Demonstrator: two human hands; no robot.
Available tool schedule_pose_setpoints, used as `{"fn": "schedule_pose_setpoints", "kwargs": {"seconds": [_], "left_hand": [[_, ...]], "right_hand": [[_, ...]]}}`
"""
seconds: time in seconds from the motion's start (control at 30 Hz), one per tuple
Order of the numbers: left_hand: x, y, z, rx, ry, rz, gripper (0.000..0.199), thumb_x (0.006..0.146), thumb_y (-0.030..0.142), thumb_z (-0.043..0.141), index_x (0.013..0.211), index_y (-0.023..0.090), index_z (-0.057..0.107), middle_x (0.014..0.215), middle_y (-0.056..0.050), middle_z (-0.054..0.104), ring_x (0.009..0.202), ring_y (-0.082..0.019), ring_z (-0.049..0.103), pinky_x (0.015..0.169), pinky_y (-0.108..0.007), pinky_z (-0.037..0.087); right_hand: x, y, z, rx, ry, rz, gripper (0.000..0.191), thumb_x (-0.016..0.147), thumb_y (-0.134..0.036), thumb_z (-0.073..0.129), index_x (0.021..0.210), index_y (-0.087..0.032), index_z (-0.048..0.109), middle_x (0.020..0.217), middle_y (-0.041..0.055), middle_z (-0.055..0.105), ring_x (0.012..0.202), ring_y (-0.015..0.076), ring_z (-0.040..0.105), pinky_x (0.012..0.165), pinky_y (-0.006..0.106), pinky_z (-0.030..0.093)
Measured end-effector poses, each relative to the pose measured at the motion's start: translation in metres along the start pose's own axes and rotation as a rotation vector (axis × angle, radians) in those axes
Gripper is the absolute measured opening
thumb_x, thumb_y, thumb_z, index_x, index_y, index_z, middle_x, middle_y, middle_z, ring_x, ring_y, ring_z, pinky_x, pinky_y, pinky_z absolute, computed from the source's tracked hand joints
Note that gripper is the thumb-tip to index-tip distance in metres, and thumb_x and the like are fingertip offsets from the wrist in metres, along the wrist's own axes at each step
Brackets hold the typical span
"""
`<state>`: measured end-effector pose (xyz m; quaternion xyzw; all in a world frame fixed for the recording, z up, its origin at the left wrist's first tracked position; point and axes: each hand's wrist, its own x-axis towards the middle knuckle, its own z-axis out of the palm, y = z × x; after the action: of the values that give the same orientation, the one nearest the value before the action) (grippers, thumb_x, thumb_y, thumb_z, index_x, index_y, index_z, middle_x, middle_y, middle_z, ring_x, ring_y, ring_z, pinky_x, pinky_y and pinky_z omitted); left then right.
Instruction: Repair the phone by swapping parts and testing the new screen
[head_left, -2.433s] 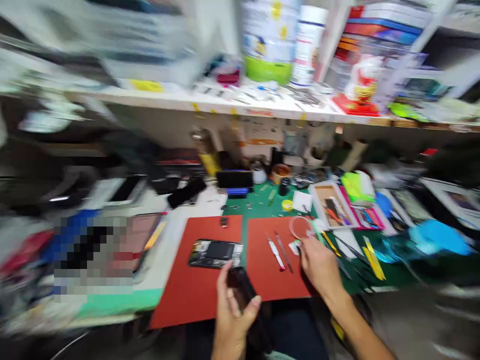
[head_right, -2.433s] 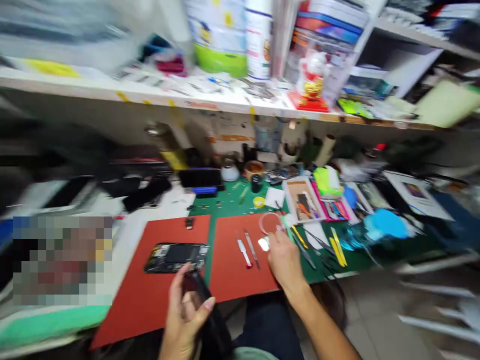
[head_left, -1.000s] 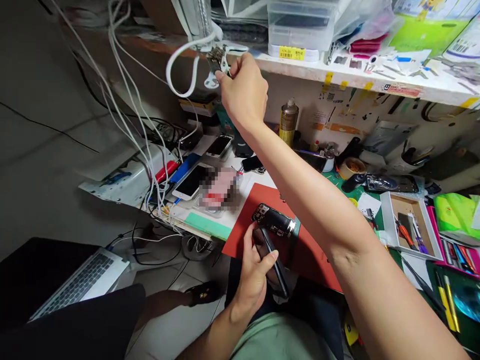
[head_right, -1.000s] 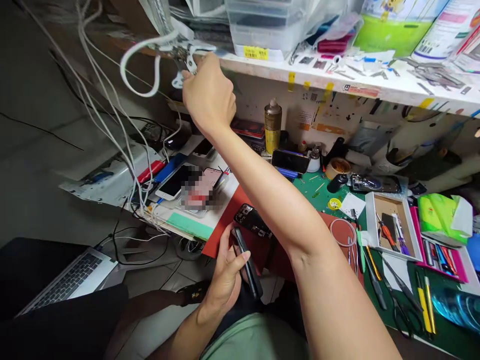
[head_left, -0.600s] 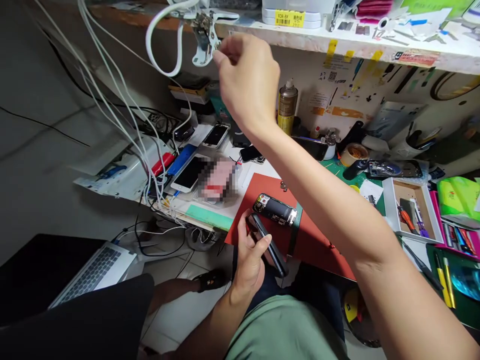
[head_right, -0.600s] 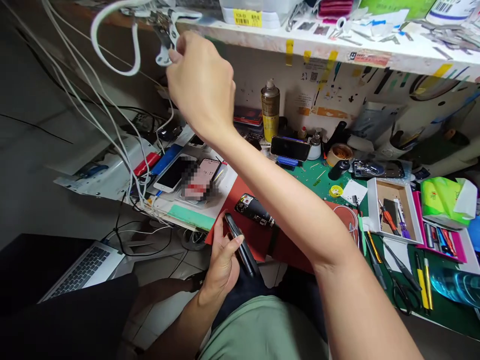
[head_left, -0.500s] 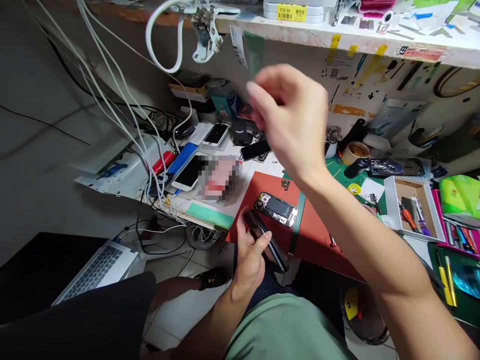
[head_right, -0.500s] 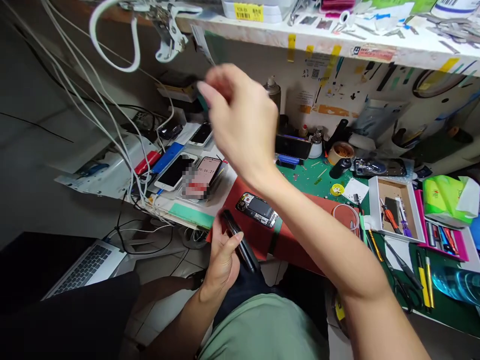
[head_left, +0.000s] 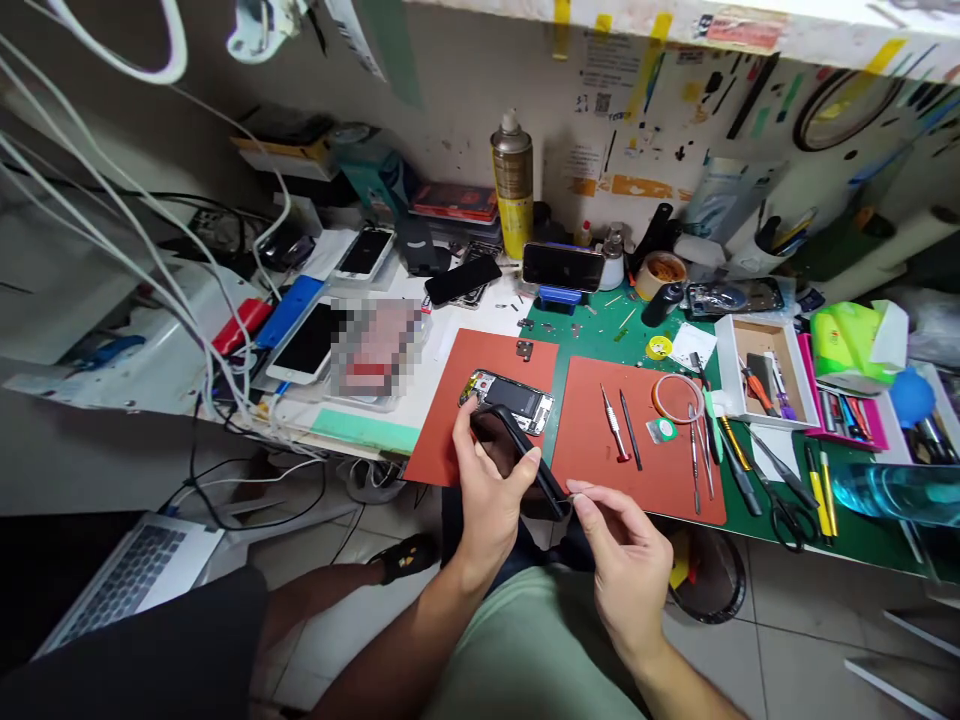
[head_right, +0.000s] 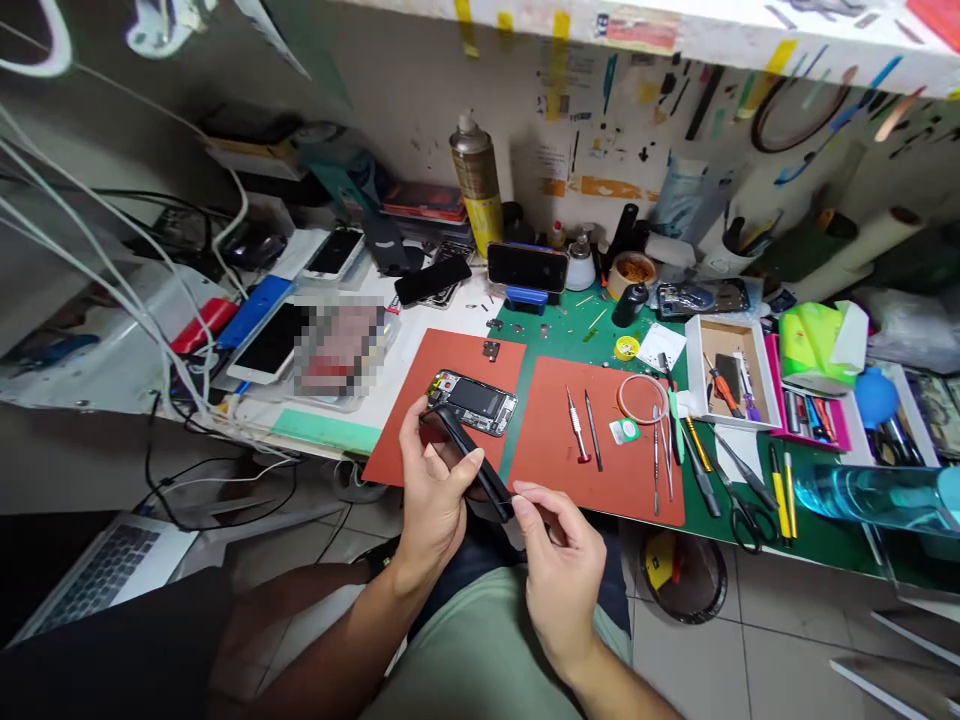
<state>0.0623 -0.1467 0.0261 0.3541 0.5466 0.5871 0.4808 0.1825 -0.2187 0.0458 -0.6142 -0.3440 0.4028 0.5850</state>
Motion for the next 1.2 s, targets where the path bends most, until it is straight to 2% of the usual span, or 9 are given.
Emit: {"fn": "schedule_pose_setpoints", "kwargs": {"seconds": [0.13, 0.33, 0.5, 0.67, 0.8, 1.0, 1.2], "left_hand": [[-0.004, -0.002, 0.003, 0.091, -0.011, 0.032, 0.092, 0.083, 0.042, 0.086, 0.159, 0.037, 0.035, 0.158, -0.008, 0.050, 0.146, -0.027, 0.051, 0.124, -0.042, 0.040], [-0.005, -0.002, 0.003, 0.062, 0.007, 0.016, 0.091, 0.083, 0.039, 0.086, 0.158, 0.038, 0.036, 0.158, -0.008, 0.051, 0.147, -0.027, 0.051, 0.124, -0.041, 0.041], [-0.005, -0.002, 0.002, 0.085, 0.021, 0.002, 0.092, 0.082, 0.038, 0.085, 0.159, 0.036, 0.034, 0.161, -0.009, 0.047, 0.150, -0.027, 0.048, 0.124, -0.041, 0.041], [-0.005, -0.002, 0.002, 0.133, 0.022, 0.024, 0.089, 0.084, 0.037, 0.083, 0.159, 0.035, 0.035, 0.157, -0.010, 0.051, 0.148, -0.027, 0.050, 0.123, -0.041, 0.043], [-0.006, 0.001, 0.003, 0.122, 0.041, 0.016, 0.089, 0.082, 0.036, 0.084, 0.158, 0.034, 0.037, 0.154, -0.010, 0.054, 0.146, -0.028, 0.053, 0.121, -0.042, 0.045], [-0.008, 0.002, 0.003, 0.092, 0.068, 0.022, 0.088, 0.080, 0.032, 0.087, 0.155, 0.036, 0.042, 0.159, -0.007, 0.049, 0.146, -0.026, 0.051, 0.121, -0.038, 0.044], [-0.009, -0.002, 0.003, 0.017, 0.077, -0.078, 0.088, 0.079, 0.036, 0.089, 0.153, 0.037, 0.043, 0.146, -0.007, 0.059, 0.133, -0.024, 0.060, 0.111, -0.035, 0.052]], "right_hand": [[0.000, -0.001, -0.002, -0.010, 0.006, -0.032, 0.011, 0.094, -0.032, 0.079, 0.095, -0.022, 0.082, 0.095, 0.0056, 0.084, 0.086, 0.0198, 0.081, 0.079, 0.027, 0.067], [-0.001, 0.001, -0.002, -0.062, 0.010, -0.088, 0.010, 0.095, -0.031, 0.078, 0.095, -0.022, 0.083, 0.092, 0.0046, 0.083, 0.082, 0.0184, 0.079, 0.075, 0.025, 0.065], [-0.001, 0.004, 0.000, -0.079, 0.013, -0.116, 0.007, 0.095, -0.029, 0.078, 0.096, -0.023, 0.082, 0.092, 0.0029, 0.083, 0.084, 0.0169, 0.079, 0.077, 0.023, 0.064], [-0.005, 0.010, -0.001, -0.078, -0.009, -0.137, 0.006, 0.097, -0.026, 0.076, 0.099, -0.023, 0.081, 0.097, 0.0031, 0.083, 0.088, 0.0180, 0.079, 0.082, 0.026, 0.064], [-0.005, 0.011, -0.001, -0.108, -0.010, -0.205, 0.007, 0.098, -0.022, 0.074, 0.100, -0.023, 0.080, 0.097, 0.0035, 0.082, 0.088, 0.0181, 0.079, 0.082, 0.028, 0.064], [-0.003, 0.009, 0.002, -0.140, -0.023, -0.305, 0.012, 0.098, -0.016, 0.071, 0.102, -0.023, 0.080, 0.097, 0.0035, 0.082, 0.088, 0.0173, 0.078, 0.082, 0.028, 0.063], [-0.005, 0.013, 0.006, -0.149, -0.016, -0.314, 0.012, 0.098, -0.016, 0.070, 0.100, -0.022, 0.080, 0.093, 0.0032, 0.081, 0.085, 0.0174, 0.078, 0.080, 0.028, 0.064]]}}
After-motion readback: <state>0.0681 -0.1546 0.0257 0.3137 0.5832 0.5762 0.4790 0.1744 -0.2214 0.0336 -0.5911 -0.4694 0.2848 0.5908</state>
